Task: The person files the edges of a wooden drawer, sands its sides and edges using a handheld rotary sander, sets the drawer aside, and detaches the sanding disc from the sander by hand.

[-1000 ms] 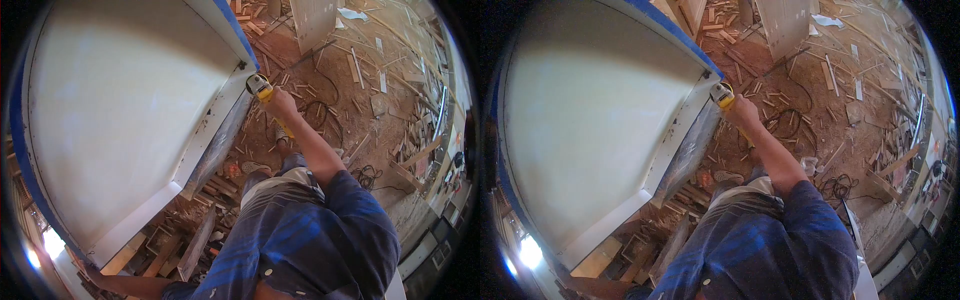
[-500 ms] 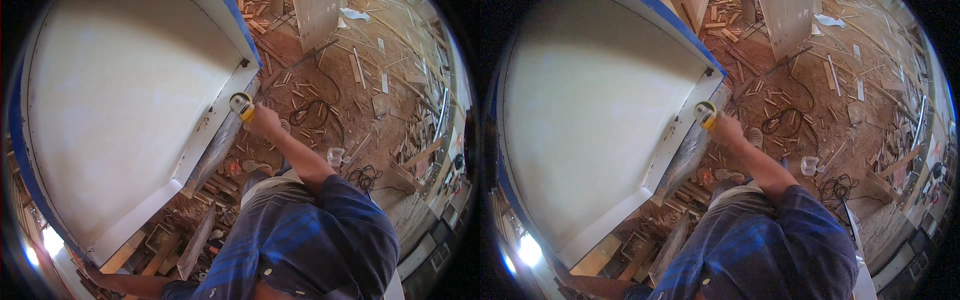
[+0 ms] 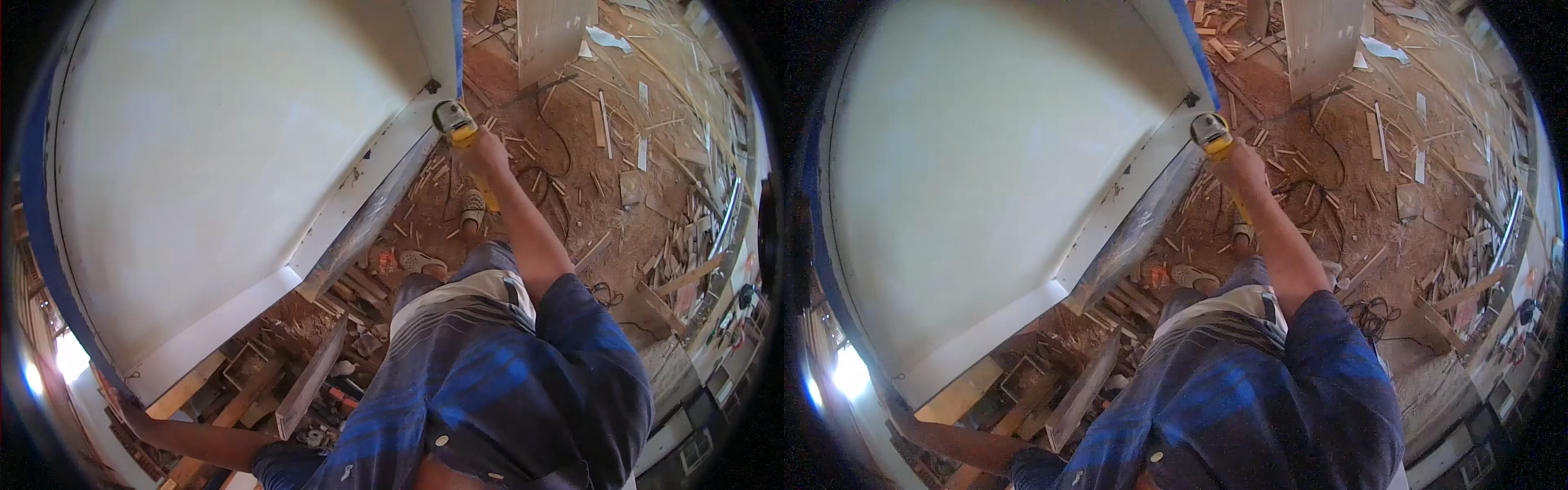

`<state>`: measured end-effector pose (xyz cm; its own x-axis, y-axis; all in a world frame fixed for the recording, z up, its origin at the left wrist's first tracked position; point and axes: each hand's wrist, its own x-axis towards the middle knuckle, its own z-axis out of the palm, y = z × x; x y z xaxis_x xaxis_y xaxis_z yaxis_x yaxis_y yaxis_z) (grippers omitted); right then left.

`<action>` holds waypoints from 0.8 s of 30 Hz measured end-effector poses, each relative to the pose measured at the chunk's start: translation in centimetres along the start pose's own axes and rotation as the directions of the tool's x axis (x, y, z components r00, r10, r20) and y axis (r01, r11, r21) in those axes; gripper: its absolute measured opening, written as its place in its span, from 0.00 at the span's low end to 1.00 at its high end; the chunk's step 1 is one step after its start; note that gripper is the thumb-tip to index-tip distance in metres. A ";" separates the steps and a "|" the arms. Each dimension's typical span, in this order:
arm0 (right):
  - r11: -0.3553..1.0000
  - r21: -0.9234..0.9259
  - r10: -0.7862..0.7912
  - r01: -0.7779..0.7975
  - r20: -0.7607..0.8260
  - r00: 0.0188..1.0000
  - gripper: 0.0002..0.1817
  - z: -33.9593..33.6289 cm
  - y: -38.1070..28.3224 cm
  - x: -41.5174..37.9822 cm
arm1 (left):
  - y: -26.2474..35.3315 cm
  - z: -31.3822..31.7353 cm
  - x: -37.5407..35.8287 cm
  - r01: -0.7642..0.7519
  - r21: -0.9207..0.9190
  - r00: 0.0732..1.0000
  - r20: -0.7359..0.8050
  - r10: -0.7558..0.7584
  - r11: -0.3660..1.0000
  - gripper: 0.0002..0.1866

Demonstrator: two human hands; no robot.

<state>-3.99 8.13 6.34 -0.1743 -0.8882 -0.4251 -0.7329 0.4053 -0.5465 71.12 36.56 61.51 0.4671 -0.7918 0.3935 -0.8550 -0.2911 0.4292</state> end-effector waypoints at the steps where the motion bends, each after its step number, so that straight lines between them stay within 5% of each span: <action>1: 1.000 -0.004 -0.014 0.014 -0.010 1.000 0.34 -0.4 0.2 0.1 | 0.1 0.2 0.1 -0.014 0.012 1.000 0.002 0.014 1.000 0.52; 13: 0.998 0.060 -0.009 0.005 0.065 0.998 0.36 9.7 -5.0 -9.2 | 1.8 0.4 0.3 -0.166 0.119 0.983 0.099 0.155 0.979 0.52; 24: 0.982 0.075 -0.184 0.172 0.222 0.957 0.32 21.1 -10.6 -20.4 | 6.6 4.1 0.0 -0.419 0.142 0.857 0.387 0.339 0.897 0.51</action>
<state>21.22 26.54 5.56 0.1142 -0.8772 -0.4663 -0.7001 0.2619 -0.6642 64.57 32.46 60.94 0.0231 -0.9854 0.1686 -0.9945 -0.0055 0.1042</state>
